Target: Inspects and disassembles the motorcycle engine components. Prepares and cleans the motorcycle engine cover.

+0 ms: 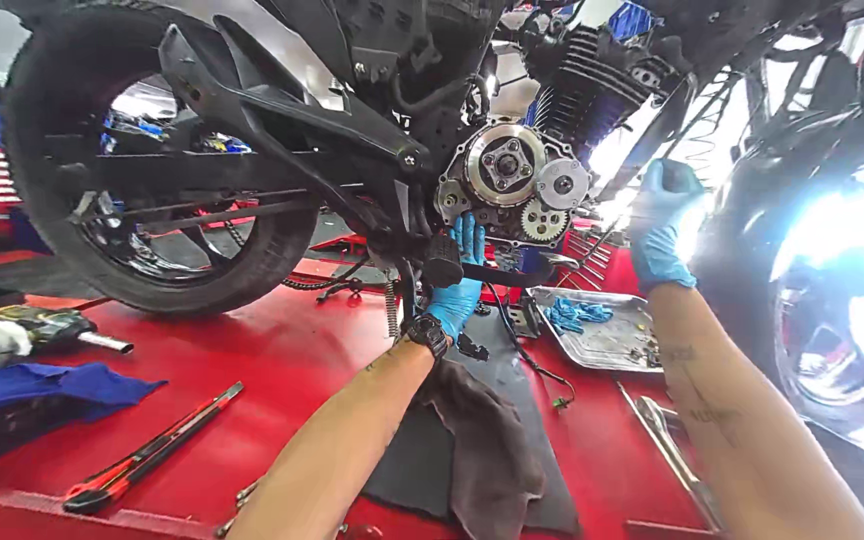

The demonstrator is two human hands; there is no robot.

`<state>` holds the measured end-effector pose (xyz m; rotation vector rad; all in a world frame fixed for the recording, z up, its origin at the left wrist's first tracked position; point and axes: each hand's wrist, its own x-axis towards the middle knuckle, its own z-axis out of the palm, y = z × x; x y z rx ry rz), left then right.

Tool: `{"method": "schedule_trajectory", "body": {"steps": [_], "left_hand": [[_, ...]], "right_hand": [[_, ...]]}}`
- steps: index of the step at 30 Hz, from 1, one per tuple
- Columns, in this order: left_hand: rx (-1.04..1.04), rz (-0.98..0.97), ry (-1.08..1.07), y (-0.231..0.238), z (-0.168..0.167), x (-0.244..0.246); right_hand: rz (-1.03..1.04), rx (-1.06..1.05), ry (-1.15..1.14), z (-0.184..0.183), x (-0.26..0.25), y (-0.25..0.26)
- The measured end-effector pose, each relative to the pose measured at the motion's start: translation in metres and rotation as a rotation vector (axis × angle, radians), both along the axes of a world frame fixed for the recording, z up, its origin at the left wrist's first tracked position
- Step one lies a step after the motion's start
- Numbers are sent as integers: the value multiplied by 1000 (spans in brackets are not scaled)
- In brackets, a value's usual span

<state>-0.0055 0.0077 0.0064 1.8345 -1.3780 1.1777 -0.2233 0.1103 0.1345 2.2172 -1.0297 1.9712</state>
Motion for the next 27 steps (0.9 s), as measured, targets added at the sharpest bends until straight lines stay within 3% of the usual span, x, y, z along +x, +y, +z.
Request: {"method": "schedule_trajectory", "body": {"steps": [1,2,3,6,11,14,17,22,24,27], "left_hand": [[5,12,-4,0,-1,-1],[5,17,-5,-1,-1,-1],[3,19,-6,-1,-1,-1],[-7,30,1,-4,-1,-1],[-11,37,15,-5,-3,-2],[15,-73,112,9,1,-10],[172,-152,209,37,1,-22],[586,-363,87,117,-49,-15],[593,-402,58,153,-68,-1],[400,-343,66,199,-78,37]], "right_hand": [[4,-480,-53,-7,-7,-94],[58,-542,-81,3,-13,-142],[86,-495,-96,15,-14,-157],[52,-567,-50,34,-5,-135],[47,-744,152,20,-11,-81],[90,-711,273,-11,-31,-51],[90,-662,425,-62,-62,-29],[125,-438,580,-166,-112,-9],[137,-299,559,-201,-131,-13],[126,-142,442,-243,-154,-31]]}}
